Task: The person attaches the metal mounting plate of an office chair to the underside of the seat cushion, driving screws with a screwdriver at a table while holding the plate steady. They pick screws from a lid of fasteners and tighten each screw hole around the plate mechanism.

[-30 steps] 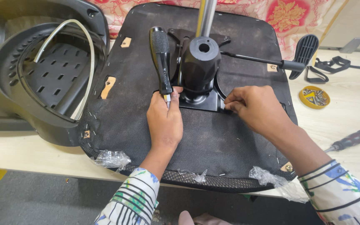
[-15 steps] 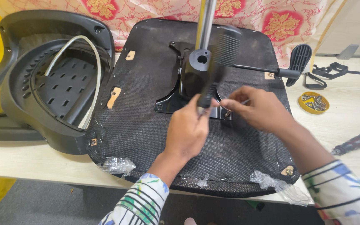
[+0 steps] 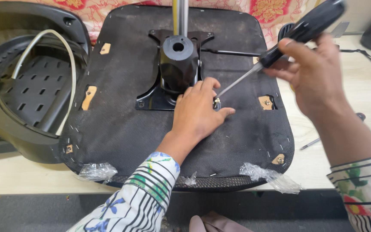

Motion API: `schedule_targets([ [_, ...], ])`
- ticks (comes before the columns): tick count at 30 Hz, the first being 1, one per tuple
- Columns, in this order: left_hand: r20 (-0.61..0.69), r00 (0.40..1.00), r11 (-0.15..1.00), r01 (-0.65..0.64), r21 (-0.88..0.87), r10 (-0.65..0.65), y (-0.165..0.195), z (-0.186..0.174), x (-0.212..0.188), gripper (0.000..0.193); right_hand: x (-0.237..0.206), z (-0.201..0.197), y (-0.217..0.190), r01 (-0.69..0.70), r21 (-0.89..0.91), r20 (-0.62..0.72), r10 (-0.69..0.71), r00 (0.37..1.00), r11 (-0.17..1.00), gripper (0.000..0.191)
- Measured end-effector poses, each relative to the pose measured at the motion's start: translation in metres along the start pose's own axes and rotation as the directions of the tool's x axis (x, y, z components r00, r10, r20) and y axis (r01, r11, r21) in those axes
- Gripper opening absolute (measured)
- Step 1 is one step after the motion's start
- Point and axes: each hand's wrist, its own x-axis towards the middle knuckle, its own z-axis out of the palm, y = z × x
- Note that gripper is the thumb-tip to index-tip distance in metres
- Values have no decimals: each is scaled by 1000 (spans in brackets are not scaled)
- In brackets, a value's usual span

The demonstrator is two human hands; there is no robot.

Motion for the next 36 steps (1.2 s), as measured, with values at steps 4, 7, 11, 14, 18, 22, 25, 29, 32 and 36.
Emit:
schedule_targets([
  [4, -21, 1000, 1000, 16, 27, -15, -14, 17, -13, 44, -4, -5, -6, 132, -128, -66, -141, 988, 983, 39],
  [7, -115, 993, 999, -11, -33, 7, -21, 25, -16, 34, -7, -1, -2, 207, -155, -35, -215, 976, 966, 38],
  [11, -108, 993, 998, 49, -49, -54, -26, 29, -9, 22, -8, 3, 2, 281, -225, 11, -286, 958, 933, 37],
  [14, -104, 993, 997, 50, -59, -56, -28, 29, -6, 17, -7, 4, 1, 312, -260, 53, -309, 949, 914, 37],
  [18, -81, 996, 998, 22, -56, -27, -30, 28, -6, 16, -5, 8, -2, 348, -341, 100, -334, 937, 873, 37],
  [22, -67, 998, 999, 0, -35, -2, -29, 25, -6, 17, -5, 14, -6, 339, -325, 116, -318, 941, 883, 46],
  [25, -33, 999, 999, 4, -34, -5, -29, 24, -6, 18, -4, 16, -11, 504, -449, 249, -438, 863, 737, 48],
  [29, -58, 994, 995, -94, -14, 93, -31, 22, -9, 22, 3, 20, -29, 583, -494, 363, -457, 812, 644, 63],
  [32, -107, 973, 979, -202, 28, 204, -34, 22, -13, 25, 8, 28, -48, 550, -588, 393, -385, 835, 593, 86],
  [36, -43, 970, 971, -236, 42, 238, -40, 20, -12, 27, 10, 38, -77, 385, -666, 357, -181, 917, 639, 70],
])
